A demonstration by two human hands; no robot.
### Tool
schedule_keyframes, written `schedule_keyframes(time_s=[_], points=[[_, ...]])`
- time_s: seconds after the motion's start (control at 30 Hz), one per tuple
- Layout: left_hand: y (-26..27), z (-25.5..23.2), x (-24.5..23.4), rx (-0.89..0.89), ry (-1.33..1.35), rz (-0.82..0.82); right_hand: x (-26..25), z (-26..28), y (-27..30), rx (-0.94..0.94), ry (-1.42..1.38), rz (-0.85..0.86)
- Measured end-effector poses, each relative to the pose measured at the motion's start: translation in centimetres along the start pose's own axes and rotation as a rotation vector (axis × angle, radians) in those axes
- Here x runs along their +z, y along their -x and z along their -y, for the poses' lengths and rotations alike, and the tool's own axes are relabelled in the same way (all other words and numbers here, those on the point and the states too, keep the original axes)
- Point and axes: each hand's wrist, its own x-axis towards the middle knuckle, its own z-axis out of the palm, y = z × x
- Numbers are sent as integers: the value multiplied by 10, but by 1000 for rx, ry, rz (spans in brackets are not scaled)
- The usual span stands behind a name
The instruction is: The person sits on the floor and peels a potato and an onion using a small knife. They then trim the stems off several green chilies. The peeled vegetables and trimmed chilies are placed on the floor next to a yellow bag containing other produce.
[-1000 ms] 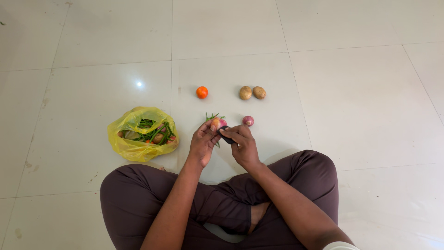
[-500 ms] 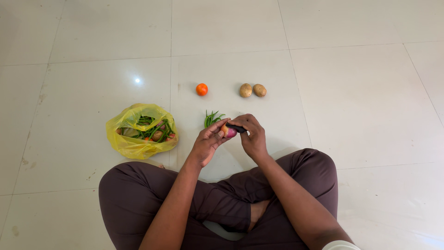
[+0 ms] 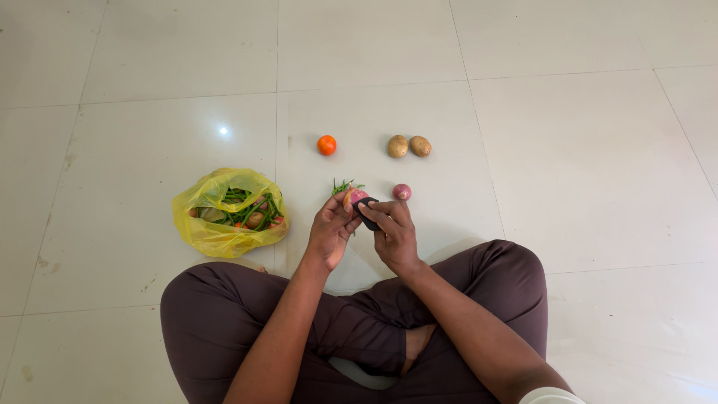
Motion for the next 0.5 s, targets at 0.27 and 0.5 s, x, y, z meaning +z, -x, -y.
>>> schedule_keyframes(time_s=[0.27,0.5], points=[[-1,-5,0,22,5,-25,-4,-4,-1,84,-160,173],[5,-8,11,-38,-148,90,-11,-11,-12,135,-68,59]])
